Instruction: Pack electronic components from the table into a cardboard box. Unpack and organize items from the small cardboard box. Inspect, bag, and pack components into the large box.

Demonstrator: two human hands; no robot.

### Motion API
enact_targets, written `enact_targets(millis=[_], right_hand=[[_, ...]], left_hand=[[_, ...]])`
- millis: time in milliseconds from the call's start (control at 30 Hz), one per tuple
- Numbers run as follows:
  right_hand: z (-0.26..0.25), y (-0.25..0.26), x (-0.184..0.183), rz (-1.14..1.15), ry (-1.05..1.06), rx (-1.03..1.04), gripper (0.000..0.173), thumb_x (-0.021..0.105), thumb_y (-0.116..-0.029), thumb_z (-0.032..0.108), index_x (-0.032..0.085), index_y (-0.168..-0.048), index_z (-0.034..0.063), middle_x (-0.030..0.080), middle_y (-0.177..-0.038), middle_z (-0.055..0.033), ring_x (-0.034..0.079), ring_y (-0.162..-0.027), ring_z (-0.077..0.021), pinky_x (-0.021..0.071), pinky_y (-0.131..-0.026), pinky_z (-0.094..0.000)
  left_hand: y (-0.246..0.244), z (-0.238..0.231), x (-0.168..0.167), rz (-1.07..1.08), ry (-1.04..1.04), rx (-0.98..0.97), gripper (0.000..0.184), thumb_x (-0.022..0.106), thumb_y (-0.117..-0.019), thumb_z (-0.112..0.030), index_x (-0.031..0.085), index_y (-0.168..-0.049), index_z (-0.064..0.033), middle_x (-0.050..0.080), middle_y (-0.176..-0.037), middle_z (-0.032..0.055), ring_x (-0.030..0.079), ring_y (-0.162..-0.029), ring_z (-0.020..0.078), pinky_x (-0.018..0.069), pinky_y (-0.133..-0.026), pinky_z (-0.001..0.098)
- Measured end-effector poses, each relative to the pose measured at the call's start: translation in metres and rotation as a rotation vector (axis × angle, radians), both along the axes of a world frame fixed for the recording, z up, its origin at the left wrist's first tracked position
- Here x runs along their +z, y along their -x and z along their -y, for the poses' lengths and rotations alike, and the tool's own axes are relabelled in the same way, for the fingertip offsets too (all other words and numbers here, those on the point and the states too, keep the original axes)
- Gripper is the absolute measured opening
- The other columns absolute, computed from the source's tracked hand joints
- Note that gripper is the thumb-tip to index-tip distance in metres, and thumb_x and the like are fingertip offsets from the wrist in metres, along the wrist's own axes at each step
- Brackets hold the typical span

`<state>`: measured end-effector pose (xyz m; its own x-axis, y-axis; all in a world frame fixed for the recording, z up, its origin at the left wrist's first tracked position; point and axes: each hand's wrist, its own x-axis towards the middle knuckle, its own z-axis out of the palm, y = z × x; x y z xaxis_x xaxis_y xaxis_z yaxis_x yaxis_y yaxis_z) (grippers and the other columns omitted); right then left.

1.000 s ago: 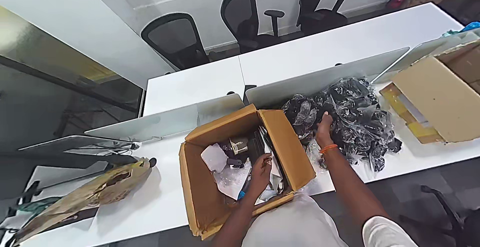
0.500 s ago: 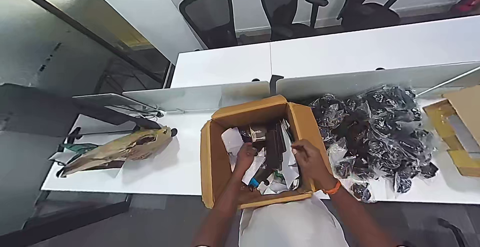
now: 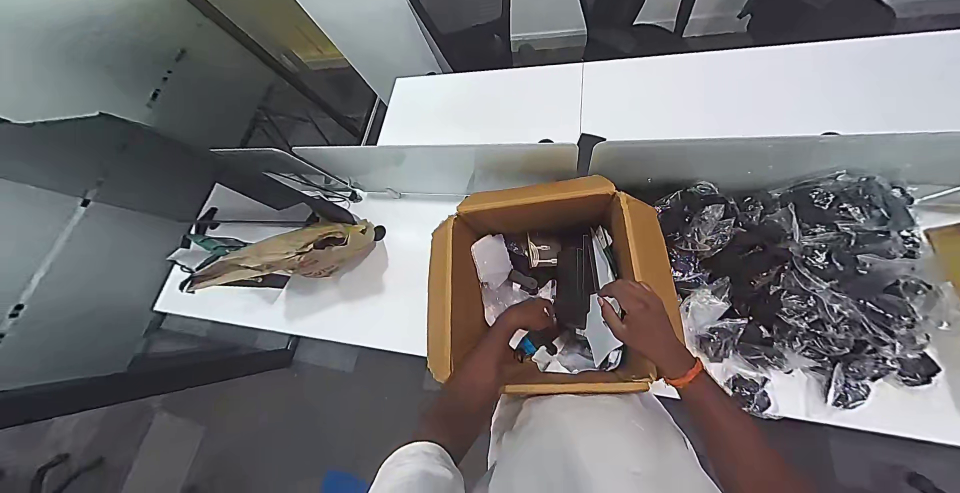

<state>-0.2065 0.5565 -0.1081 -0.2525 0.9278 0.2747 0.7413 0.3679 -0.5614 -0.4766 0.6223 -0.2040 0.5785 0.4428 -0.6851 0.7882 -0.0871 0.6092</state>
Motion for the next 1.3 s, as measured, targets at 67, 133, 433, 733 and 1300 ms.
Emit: enact_targets(millis=[67, 133, 433, 733, 1300], right_hand=[[0.001, 0.0, 0.001, 0.006, 0.003, 0.002, 0.024, 0.053, -0.1004, 0.03, 0.073, -0.102, 0.0154, 0.073, -0.102, -0.0006, 0.067, -0.097, -0.0159, 0.0529, -0.085, -0.0382], [-0.001, 0.0, 0.003, 0.033, 0.006, 0.008, 0.025, 0.053, -0.101, 0.03, 0.072, -0.104, 0.015, 0.073, -0.102, -0.0013, 0.068, -0.098, -0.017, 0.0531, -0.086, -0.0391], [-0.025, 0.063, 0.039, 0.378, 0.621, 0.139, 0.044, 0.058, -0.0981, 0.041, 0.064, -0.125, 0.0067, 0.068, -0.12, -0.0164, 0.067, -0.108, -0.0367, 0.0544, -0.087, -0.0587], [-0.044, 0.149, -0.051, 0.587, 0.841, 0.573, 0.023, 0.062, -0.0937, 0.022, 0.067, -0.105, 0.0022, 0.069, -0.103, -0.0241, 0.067, -0.098, -0.0458, 0.0505, -0.077, -0.0687], [0.003, 0.133, -0.105, 0.711, 1.069, 0.794, 0.046, 0.068, -0.0871, 0.009, 0.062, -0.133, 0.0126, 0.068, -0.119, -0.0222, 0.065, -0.109, -0.0466, 0.0501, -0.086, -0.073]], left_hand=[[0.012, -0.014, 0.015, -0.075, -0.119, 0.165, 0.038, 0.059, -0.1009, -0.031, 0.067, -0.124, -0.0008, 0.069, -0.115, 0.0234, 0.066, -0.112, 0.0385, 0.0495, -0.1, 0.0624], [0.024, -0.029, 0.019, -0.141, -0.254, 0.332, 0.037, 0.058, -0.0991, -0.031, 0.068, -0.122, -0.0037, 0.071, -0.114, 0.0185, 0.068, -0.111, 0.0348, 0.0518, -0.099, 0.0599], [0.026, -0.03, -0.019, -0.171, -0.307, 0.228, 0.029, 0.071, -0.0863, -0.017, 0.073, -0.113, -0.0066, 0.067, -0.127, 0.0177, 0.062, -0.122, 0.0372, 0.0502, -0.101, 0.0622], [0.036, -0.039, -0.02, -0.1, -0.235, 0.26, 0.023, 0.066, -0.0909, -0.012, 0.074, -0.11, -0.0018, 0.07, -0.12, 0.0193, 0.065, -0.118, 0.0372, 0.0493, -0.103, 0.06], [0.009, -0.03, -0.003, -0.151, -0.191, 0.363, 0.033, 0.069, -0.0901, -0.038, 0.07, -0.098, -0.0056, 0.071, -0.102, 0.0168, 0.069, -0.1, 0.0362, 0.0552, -0.083, 0.0625]])
